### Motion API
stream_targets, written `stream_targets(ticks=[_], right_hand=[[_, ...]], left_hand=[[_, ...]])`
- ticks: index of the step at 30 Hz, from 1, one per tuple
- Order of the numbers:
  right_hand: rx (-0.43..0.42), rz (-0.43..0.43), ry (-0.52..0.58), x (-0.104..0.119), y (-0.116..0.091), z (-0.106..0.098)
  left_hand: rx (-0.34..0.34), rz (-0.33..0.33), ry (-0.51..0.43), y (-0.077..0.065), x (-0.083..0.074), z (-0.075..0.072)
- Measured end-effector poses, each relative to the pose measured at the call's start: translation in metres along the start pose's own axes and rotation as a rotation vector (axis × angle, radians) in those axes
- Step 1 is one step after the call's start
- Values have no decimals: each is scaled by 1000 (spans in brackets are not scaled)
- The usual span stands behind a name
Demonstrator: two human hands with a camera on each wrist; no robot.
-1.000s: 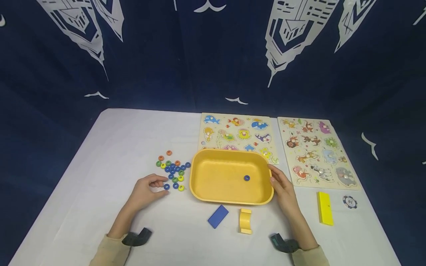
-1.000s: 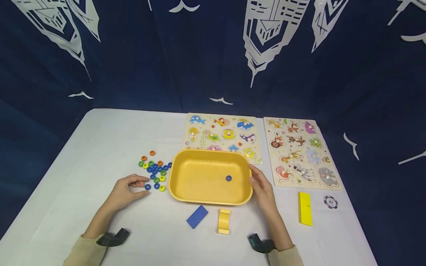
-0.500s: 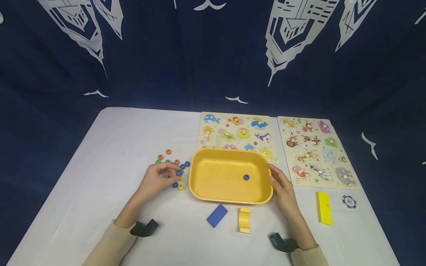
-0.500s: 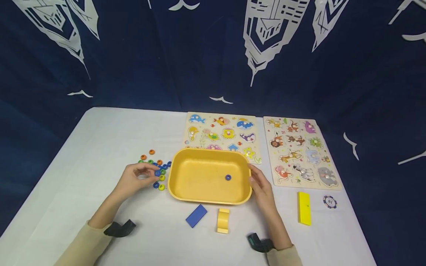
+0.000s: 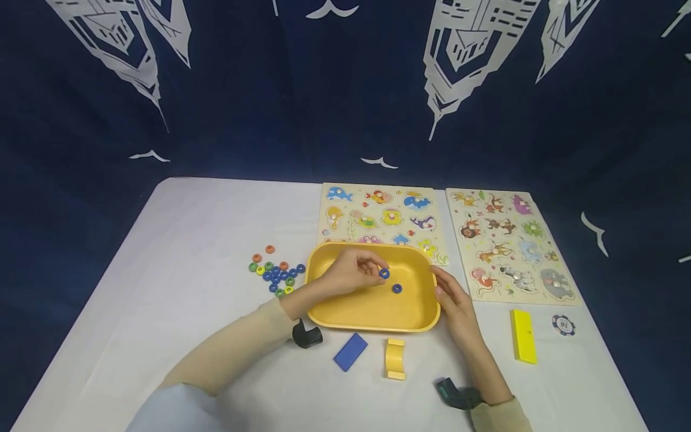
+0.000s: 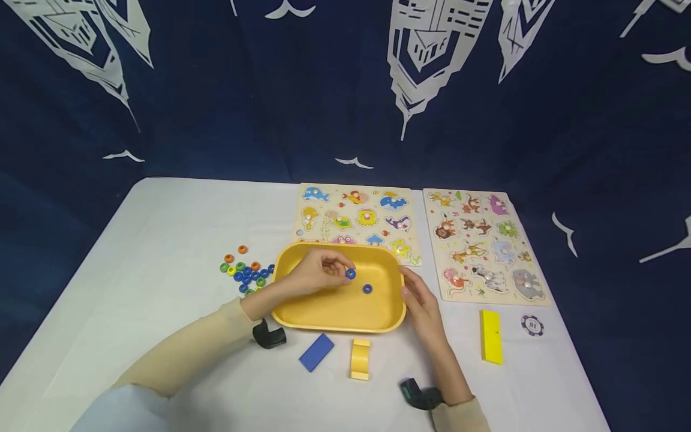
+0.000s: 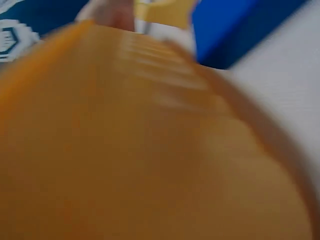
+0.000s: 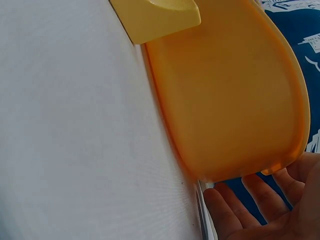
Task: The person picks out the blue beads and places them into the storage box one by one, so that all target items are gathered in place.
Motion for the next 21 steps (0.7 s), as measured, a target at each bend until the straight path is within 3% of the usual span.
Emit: stream_targets(ticks=[4, 9, 15, 21], right_hand=[[6, -4, 3, 0, 0, 0], [4, -23, 16, 2, 1, -1], [1, -29, 12, 1, 1, 0], [5, -12, 9, 4, 0, 0]], left_hand=[[-6, -24, 30, 10, 16, 9], [5, -45, 178, 15, 26, 14], [20, -74, 385, 16, 29, 18], [42, -103, 464, 14, 29, 21]])
Point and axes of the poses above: each hand's wrist, its own y-axis towards the middle knuckle, its own z-axis out of the palm, x = y × z, the point moved 1 cm from there along y, towards the middle knuckle, and after that the axes turned 13 degrees about -y, right-handed, at the moved point
